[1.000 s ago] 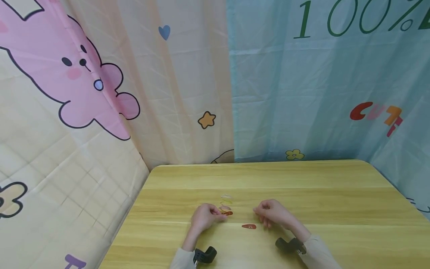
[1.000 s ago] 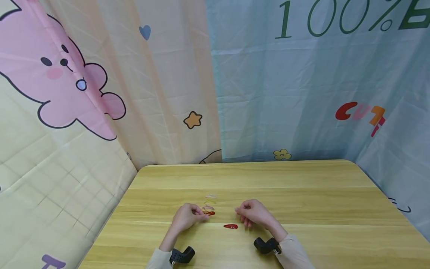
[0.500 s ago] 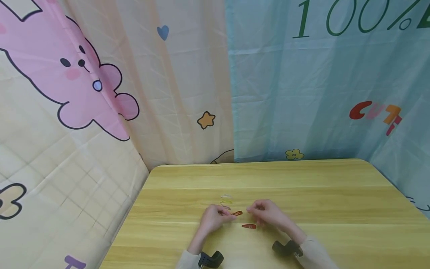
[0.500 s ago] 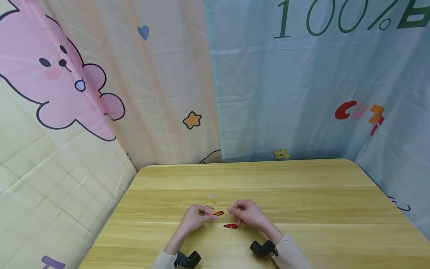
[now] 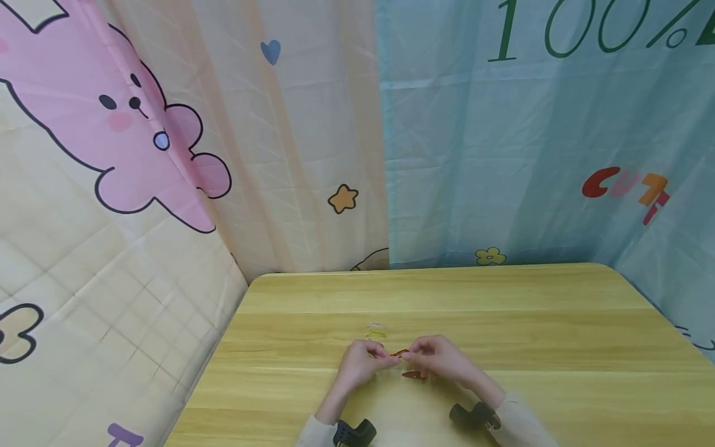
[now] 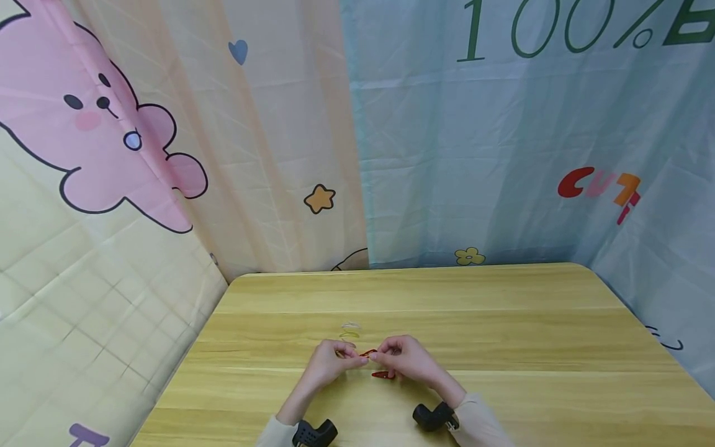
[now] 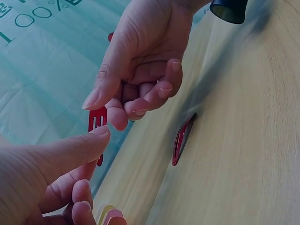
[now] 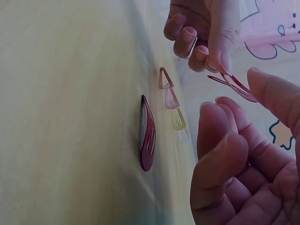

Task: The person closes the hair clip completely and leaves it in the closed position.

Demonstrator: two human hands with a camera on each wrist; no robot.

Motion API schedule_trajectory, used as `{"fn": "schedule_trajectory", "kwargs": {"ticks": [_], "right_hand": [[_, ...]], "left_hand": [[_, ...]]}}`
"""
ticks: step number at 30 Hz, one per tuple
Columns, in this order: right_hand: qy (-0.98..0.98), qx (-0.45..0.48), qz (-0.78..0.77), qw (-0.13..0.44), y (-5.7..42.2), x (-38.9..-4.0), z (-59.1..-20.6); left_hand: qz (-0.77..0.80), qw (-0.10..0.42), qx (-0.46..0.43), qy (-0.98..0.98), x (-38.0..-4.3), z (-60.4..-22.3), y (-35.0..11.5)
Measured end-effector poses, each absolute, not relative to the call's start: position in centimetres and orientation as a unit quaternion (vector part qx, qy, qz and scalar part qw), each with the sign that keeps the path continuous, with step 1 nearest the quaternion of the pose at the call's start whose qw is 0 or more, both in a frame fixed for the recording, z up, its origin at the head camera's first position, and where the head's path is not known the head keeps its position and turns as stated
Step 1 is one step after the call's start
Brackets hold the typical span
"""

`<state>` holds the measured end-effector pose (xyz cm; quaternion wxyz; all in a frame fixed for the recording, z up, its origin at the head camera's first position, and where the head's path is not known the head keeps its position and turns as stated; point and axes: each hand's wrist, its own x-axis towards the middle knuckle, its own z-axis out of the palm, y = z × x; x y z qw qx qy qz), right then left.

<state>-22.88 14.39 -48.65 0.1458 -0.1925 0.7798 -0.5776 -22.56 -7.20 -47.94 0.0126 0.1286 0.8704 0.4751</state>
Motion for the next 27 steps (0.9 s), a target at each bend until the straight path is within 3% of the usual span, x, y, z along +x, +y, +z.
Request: {"fn": "schedule_trajectory", "kwargs": {"ticks": [27], "right_hand": [[0.767,-0.203,-0.594,0.138,14.36,-23.20,-48.93]], "left_hand": [[0.499,0.004,0.123,0.858,-22.33,-47.51,-6.56]]}}
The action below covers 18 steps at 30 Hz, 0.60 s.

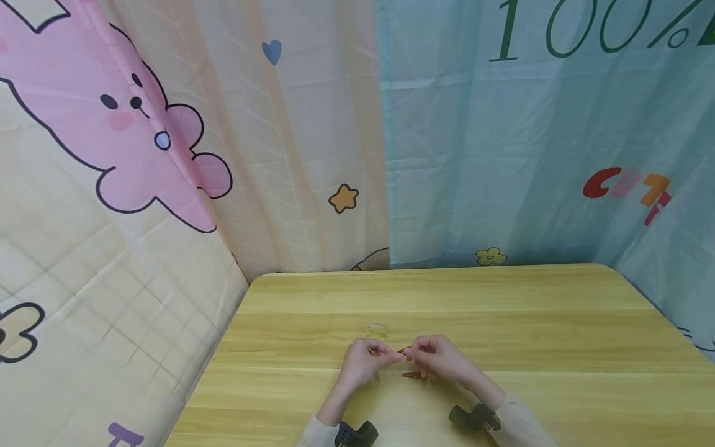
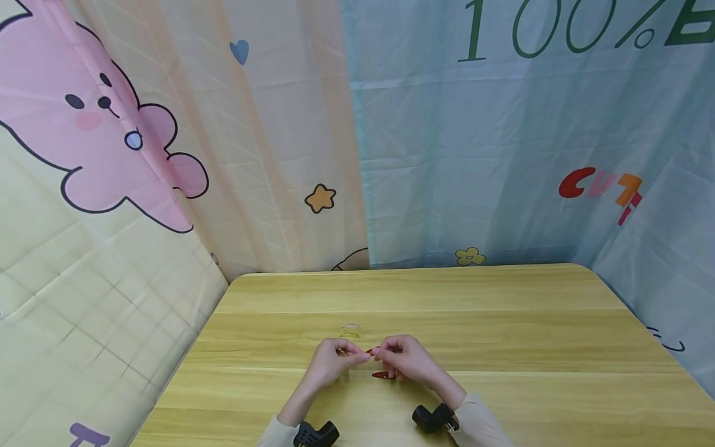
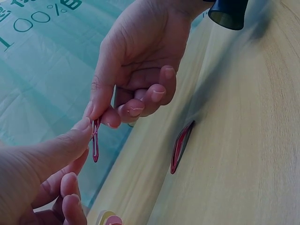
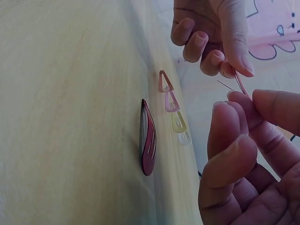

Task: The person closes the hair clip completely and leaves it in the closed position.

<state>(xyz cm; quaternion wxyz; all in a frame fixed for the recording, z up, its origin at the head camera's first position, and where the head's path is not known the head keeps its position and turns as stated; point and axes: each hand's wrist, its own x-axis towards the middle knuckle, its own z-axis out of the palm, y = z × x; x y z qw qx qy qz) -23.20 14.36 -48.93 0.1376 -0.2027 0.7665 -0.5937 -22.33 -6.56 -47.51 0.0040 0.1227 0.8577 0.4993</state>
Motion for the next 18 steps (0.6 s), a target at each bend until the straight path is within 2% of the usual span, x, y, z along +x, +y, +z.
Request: {"fn": "schedule_trajectory", "kwargs": {"ticks": [9,18], "right_hand": [[0.755,-0.198,-0.610,0.137,14.37,-23.33,-49.01],[0.745,-0.194,-0.626,0.126,14.27,-23.08,-48.80]], "left_hand": [[0.498,-0.009,0.126,0.858,-22.39,-47.53,-6.54],[0.492,0.004,0.142,0.859,-22.49,-47.68,-6.54]]}}
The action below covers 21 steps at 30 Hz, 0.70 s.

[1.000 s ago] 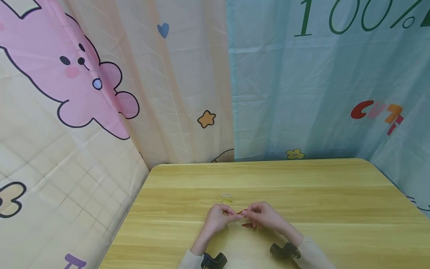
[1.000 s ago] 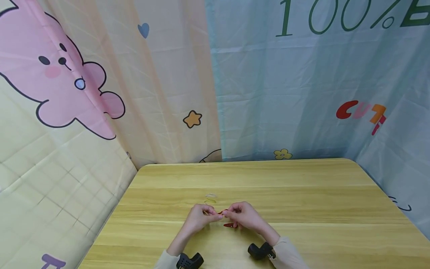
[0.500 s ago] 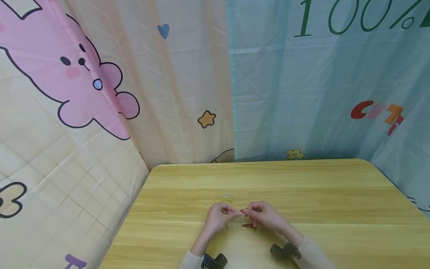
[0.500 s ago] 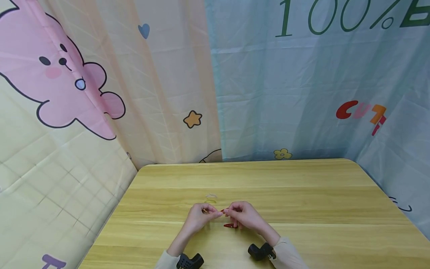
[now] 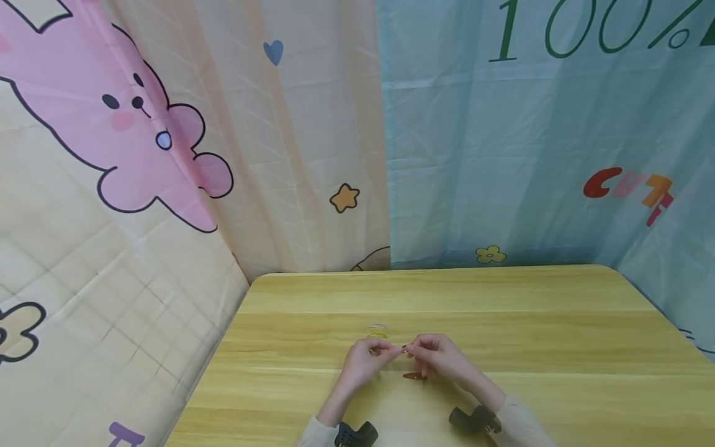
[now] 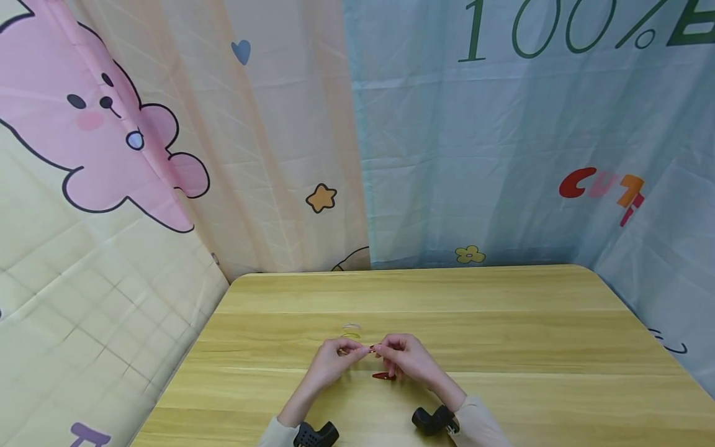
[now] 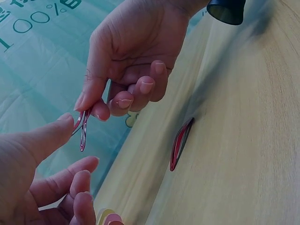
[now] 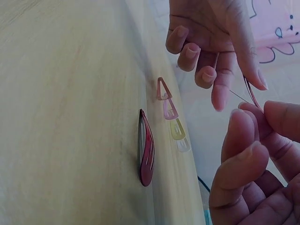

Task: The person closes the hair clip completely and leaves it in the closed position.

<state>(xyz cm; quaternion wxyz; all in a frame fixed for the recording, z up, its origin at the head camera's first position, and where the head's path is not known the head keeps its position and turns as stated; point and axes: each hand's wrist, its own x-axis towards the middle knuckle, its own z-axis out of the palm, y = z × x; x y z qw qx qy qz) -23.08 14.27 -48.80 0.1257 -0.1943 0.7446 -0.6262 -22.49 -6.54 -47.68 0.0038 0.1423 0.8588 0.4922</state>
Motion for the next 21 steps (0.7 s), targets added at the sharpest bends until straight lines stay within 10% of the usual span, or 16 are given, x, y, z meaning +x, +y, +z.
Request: {"fn": "schedule_trajectory", "kwargs": {"ticks": [21], "right_hand": [[0.749,-0.188,-0.622,0.132,13.99,-22.96,-48.79]], "left_hand": [[0.521,0.009,0.162,0.838,-22.52,-47.83,-6.40]]}}
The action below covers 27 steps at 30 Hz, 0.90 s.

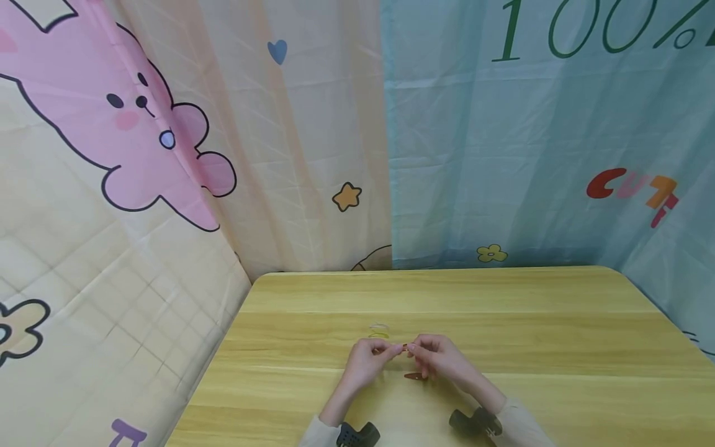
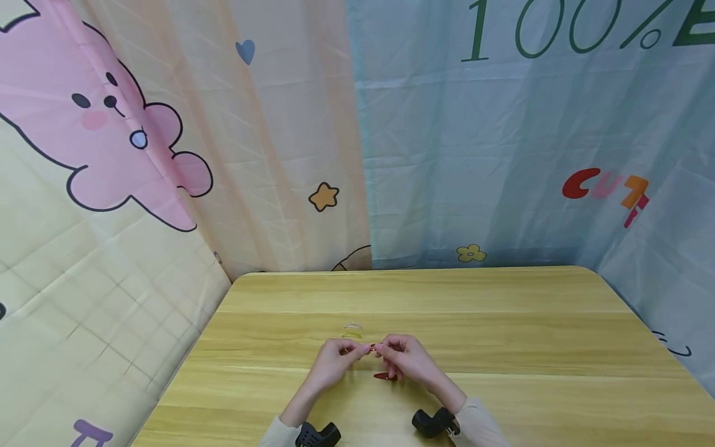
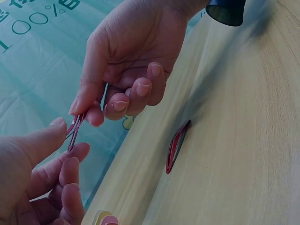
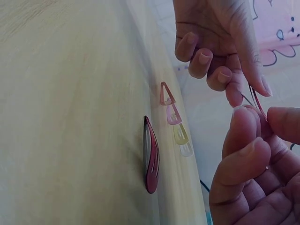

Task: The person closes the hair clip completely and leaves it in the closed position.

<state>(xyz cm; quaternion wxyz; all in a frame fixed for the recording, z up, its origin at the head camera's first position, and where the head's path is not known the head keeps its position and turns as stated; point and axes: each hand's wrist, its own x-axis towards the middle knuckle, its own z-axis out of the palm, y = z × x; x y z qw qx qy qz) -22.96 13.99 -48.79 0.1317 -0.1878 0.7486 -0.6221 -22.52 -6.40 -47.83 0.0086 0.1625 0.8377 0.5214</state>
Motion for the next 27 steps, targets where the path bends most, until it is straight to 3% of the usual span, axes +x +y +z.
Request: {"fn": "schedule_trajectory", "kwargs": {"ticks": [27], "right_hand": [[0.754,-0.162,-0.624,0.126,14.02,-22.88,-49.09]], "left_hand": [[0.524,-0.013,0.165,0.836,-22.51,-47.97,-5.98]]}}
